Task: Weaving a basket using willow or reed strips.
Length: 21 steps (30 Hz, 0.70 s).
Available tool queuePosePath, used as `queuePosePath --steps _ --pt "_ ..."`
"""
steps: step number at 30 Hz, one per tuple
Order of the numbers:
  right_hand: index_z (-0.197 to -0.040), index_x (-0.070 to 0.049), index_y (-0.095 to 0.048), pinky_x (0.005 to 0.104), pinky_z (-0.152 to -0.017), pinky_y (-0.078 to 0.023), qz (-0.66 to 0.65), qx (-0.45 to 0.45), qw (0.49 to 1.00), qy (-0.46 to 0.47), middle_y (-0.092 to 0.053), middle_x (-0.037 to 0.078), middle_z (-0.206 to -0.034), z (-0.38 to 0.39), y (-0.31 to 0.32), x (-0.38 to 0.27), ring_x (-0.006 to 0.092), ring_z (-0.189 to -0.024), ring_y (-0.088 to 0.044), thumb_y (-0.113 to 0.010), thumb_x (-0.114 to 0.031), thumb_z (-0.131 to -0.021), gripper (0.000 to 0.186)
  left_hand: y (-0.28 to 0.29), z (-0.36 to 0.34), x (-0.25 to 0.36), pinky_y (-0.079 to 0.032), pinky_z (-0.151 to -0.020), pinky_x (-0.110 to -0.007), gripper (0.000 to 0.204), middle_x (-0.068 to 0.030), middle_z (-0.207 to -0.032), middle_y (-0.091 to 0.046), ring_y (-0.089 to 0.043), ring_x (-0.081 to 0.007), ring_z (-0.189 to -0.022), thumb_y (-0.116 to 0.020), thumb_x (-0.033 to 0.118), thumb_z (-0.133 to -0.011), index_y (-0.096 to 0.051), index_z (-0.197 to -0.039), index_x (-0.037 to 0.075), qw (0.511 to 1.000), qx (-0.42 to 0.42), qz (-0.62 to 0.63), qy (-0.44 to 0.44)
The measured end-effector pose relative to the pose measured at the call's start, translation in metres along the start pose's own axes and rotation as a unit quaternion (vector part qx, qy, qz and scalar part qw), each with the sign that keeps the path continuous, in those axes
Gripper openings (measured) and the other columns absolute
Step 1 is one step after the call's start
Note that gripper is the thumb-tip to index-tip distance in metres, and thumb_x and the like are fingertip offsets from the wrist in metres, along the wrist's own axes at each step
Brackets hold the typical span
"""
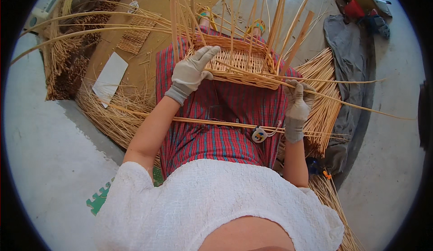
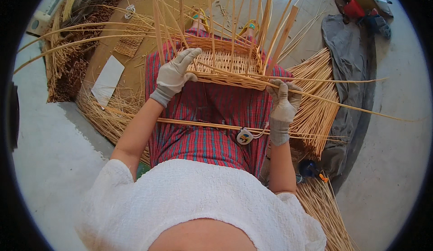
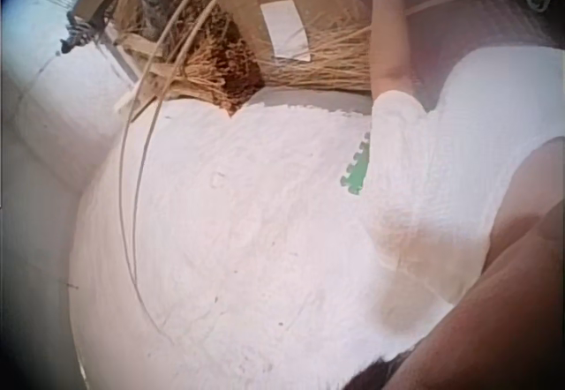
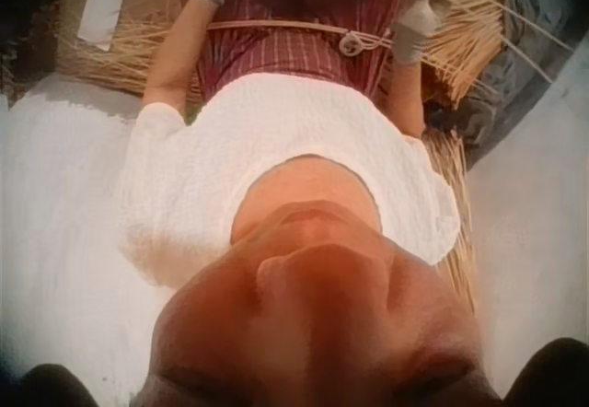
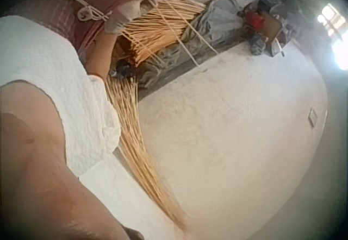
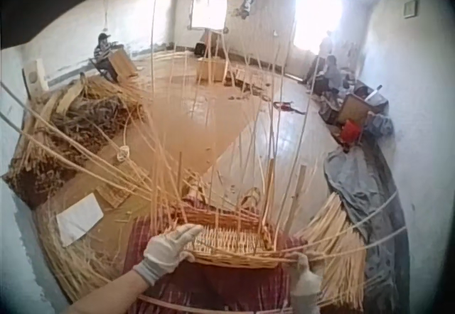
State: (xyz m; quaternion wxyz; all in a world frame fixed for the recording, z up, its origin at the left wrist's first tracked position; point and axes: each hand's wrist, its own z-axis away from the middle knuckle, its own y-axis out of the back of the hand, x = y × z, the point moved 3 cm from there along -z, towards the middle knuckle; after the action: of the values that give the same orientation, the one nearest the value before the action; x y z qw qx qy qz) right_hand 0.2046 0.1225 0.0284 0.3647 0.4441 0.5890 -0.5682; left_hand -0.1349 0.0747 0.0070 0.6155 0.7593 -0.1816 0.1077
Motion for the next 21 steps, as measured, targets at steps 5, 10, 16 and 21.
queuePosePath --steps 5,10,16,21 --pt "-0.108 -0.007 -0.058 0.0323 -0.073 -0.065 0.029 -0.003 0.998 -0.057 -0.070 0.012 -0.102 -0.009 0.005 0.022 0.0219 -0.091 -0.071 -0.058 -0.010 -0.101 0.007 -0.004 -0.003 0.019 -0.056 -0.089 -0.033 0.089 0.0004 -0.150 -0.049 -0.059 -0.0249 -0.124 -0.081 0.023 -0.075 -0.037 -0.153 0.026 0.997 -0.015 0.052 0.054" --pt "-0.103 -0.007 -0.057 0.0346 -0.074 -0.065 0.001 -0.054 0.993 -0.106 -0.070 0.013 -0.102 -0.028 0.016 0.035 0.0236 -0.092 -0.071 -0.059 -0.007 -0.099 0.005 -0.038 -0.031 0.053 -0.056 -0.065 -0.033 0.061 -0.0129 -0.128 -0.061 -0.065 -0.0239 -0.088 -0.070 0.018 -0.091 -0.042 -0.144 0.010 0.871 -0.136 0.404 0.244" --pt "-0.107 -0.006 -0.056 0.0370 -0.090 -0.058 0.187 -0.125 0.974 -0.008 -0.067 0.013 -0.109 -0.055 -0.052 0.009 0.0256 -0.107 -0.068 -0.057 0.005 -0.096 0.015 -0.064 -0.018 0.066 -0.051 -0.040 -0.029 0.014 -0.0055 -0.080 -0.064 -0.061 -0.0136 -0.049 -0.062 0.017 -0.098 -0.058 -0.103 0.004 0.750 -0.074 0.566 0.335" --pt "-0.129 -0.003 -0.056 0.0374 -0.103 -0.048 0.389 -0.213 0.797 0.410 -0.062 0.019 -0.125 -0.088 -0.202 0.024 0.0263 -0.132 -0.052 -0.058 0.008 -0.091 0.039 -0.069 -0.021 0.075 -0.052 -0.040 -0.030 0.024 -0.0048 -0.075 -0.062 -0.060 -0.0145 -0.045 -0.057 0.027 -0.102 -0.060 -0.102 0.003 0.731 -0.032 0.564 0.383"
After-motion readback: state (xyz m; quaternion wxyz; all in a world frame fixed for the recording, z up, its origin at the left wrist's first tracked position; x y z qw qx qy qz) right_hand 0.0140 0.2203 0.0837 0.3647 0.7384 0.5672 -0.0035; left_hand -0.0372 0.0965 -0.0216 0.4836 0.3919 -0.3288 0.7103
